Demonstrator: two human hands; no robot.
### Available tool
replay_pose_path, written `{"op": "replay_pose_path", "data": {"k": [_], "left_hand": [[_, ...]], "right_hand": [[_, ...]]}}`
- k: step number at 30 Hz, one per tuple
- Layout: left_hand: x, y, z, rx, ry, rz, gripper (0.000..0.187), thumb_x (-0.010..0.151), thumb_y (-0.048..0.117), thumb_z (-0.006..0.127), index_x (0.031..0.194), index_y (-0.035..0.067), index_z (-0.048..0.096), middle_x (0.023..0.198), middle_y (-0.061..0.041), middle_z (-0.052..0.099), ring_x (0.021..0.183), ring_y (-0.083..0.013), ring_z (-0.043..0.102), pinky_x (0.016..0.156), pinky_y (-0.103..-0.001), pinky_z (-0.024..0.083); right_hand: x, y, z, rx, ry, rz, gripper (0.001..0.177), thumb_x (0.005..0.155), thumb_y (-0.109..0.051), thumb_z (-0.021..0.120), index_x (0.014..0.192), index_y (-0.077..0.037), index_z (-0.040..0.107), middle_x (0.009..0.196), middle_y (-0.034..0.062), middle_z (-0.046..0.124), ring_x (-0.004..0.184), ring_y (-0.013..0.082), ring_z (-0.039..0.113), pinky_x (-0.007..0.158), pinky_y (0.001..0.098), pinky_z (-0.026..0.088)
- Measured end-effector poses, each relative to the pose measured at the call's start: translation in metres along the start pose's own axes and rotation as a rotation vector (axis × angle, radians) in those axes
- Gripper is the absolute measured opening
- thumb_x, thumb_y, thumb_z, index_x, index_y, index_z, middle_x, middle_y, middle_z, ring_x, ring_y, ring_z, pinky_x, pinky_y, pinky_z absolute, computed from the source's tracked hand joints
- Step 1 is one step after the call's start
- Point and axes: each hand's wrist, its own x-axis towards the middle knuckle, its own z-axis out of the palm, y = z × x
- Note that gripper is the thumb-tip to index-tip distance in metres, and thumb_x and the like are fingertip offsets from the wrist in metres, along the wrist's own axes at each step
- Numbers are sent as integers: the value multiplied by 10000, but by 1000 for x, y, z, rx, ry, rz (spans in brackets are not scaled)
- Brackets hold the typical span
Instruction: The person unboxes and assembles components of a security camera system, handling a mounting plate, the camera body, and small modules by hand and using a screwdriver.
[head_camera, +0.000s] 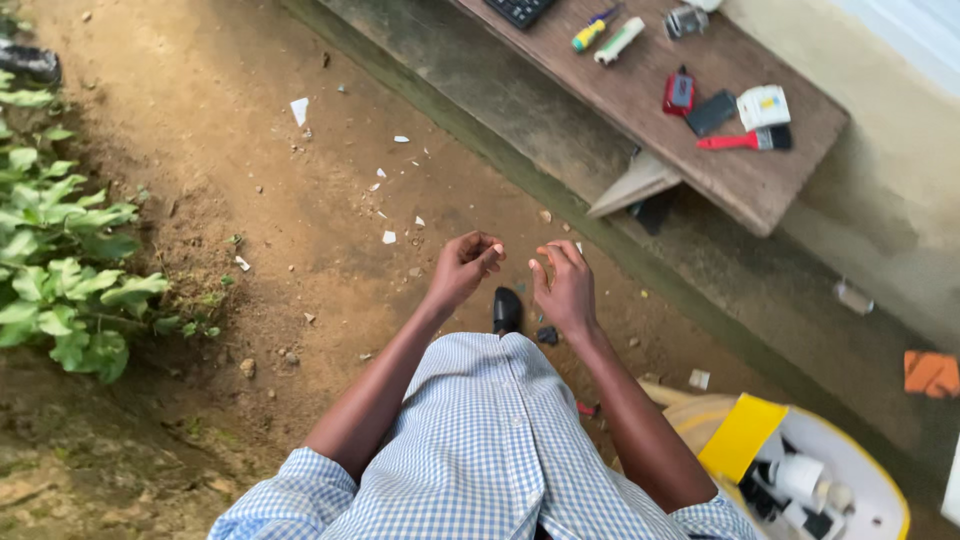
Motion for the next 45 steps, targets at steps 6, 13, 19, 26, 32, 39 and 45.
{"op": "replay_pose_path", "data": {"k": [6,13,19,26,32,39,45], "left_hand": [[44,22,-4,8,124,-21,233,977,223,699,1054,3,709,853,-45,730,731,-104,684,629,-268,527],[72,24,-31,-106,268,60,229,982,214,696,1075,5,706,885,-31,732,745,-99,684,642,-257,533],[100,18,-89,-199,360,56,230,986,197,692,1106,0,705,920,-35,727,782,-97,681,670,-243,522],[147,38,-185,-244,369,122,224,991,179,688,1108,-12,695,927,-39,732,810,-93,674,713,-243,548],[172,58,-274,-258,427,123,221,989,177,691,1109,-9,700,934,-31,727,799,-91,675,712,-241,550],[185,65,-352,-326,486,169,201,1000,152,676,1123,-6,687,952,-51,752,792,-86,677,694,-230,534],[200,78,-393,-363,539,150,203,995,148,680,1127,-6,688,951,-53,743,793,-83,676,692,-222,527]], "right_hand": [[71,11,6,69,-61,-149,216,895,-80,730,1078,20,671,1096,165,644,826,293,671,753,411,541],[136,0,28,66,-227,-225,233,883,-73,733,1089,21,679,1048,147,650,803,288,662,707,404,536],[193,-23,76,88,-278,-248,216,887,-76,731,1079,10,685,1056,135,659,790,270,663,689,395,542],[266,-80,145,85,-314,-287,219,886,-68,736,1083,12,681,1060,136,650,797,264,668,686,386,543],[318,-146,202,99,-310,-380,218,877,-56,740,1077,11,682,1052,134,662,814,271,666,725,389,546],[364,-213,242,145,-410,-402,207,888,-63,728,1072,18,677,1046,145,655,822,282,672,722,397,542],[405,-238,274,143,-455,-440,211,903,-82,703,1083,24,678,1060,157,660,856,326,685,753,426,544]]}}
